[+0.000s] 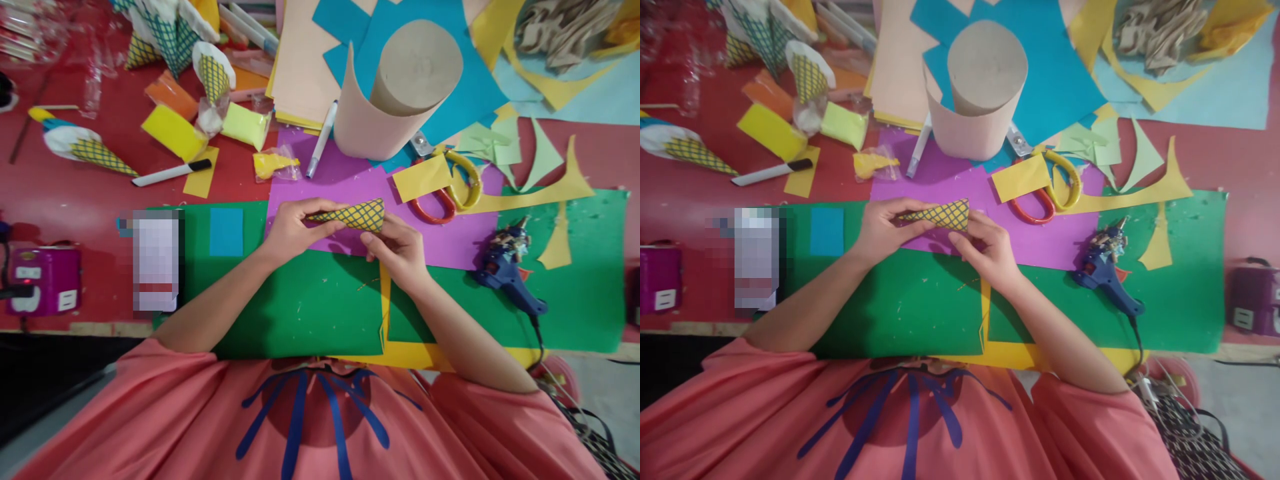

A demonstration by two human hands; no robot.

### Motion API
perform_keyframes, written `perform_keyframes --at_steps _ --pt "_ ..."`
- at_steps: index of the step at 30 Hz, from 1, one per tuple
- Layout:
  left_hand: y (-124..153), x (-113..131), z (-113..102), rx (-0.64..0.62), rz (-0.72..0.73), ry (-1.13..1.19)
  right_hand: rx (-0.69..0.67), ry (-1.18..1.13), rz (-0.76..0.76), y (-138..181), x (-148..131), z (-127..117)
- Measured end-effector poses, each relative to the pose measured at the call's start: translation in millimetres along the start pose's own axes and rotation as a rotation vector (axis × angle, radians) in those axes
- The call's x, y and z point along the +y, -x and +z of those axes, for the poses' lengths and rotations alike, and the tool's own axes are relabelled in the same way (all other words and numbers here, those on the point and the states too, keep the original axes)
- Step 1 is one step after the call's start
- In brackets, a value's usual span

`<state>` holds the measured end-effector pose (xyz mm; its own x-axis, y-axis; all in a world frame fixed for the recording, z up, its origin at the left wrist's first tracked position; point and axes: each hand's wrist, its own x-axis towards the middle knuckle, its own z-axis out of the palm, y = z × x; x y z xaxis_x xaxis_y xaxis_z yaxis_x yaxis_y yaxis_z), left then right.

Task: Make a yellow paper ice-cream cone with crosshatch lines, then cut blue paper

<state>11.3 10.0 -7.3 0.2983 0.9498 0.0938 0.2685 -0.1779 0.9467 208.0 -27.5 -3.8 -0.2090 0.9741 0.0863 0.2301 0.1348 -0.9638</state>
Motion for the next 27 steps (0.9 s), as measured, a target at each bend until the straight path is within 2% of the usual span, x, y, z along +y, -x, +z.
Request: perform_keyframes --at_steps 5,9,13,16,19,23,27 --pt "1 1 -1 0.004 0.013 -0.03 -0.012 -0.034 -0.002 0 -2 0" --pt "2 0 -2 -0.055 0.067 -0.168 0.042 -0.031 0.02 -3 -6 0" --pt "3 -4 -2 -0.074 0.268 -0.39 0.103 -0.098 0.057 -6 -9 1" --pt "3 -10 -2 -0.046 0.418 -0.513 0.09 -0.138 0.118 -6 -7 0" --pt "3 -13 -2 -0.05 0.486 -0.581 0.064 -0.175 0.174 -6 -5 0" --pt "3 -10 -3 -0.035 0.49 -0.549 0.072 -0.206 0.229 -7 -6 -1" --pt "3 -6 -4 0.044 0.364 -0.439 0.155 -0.224 0.245 -9 -4 -6"
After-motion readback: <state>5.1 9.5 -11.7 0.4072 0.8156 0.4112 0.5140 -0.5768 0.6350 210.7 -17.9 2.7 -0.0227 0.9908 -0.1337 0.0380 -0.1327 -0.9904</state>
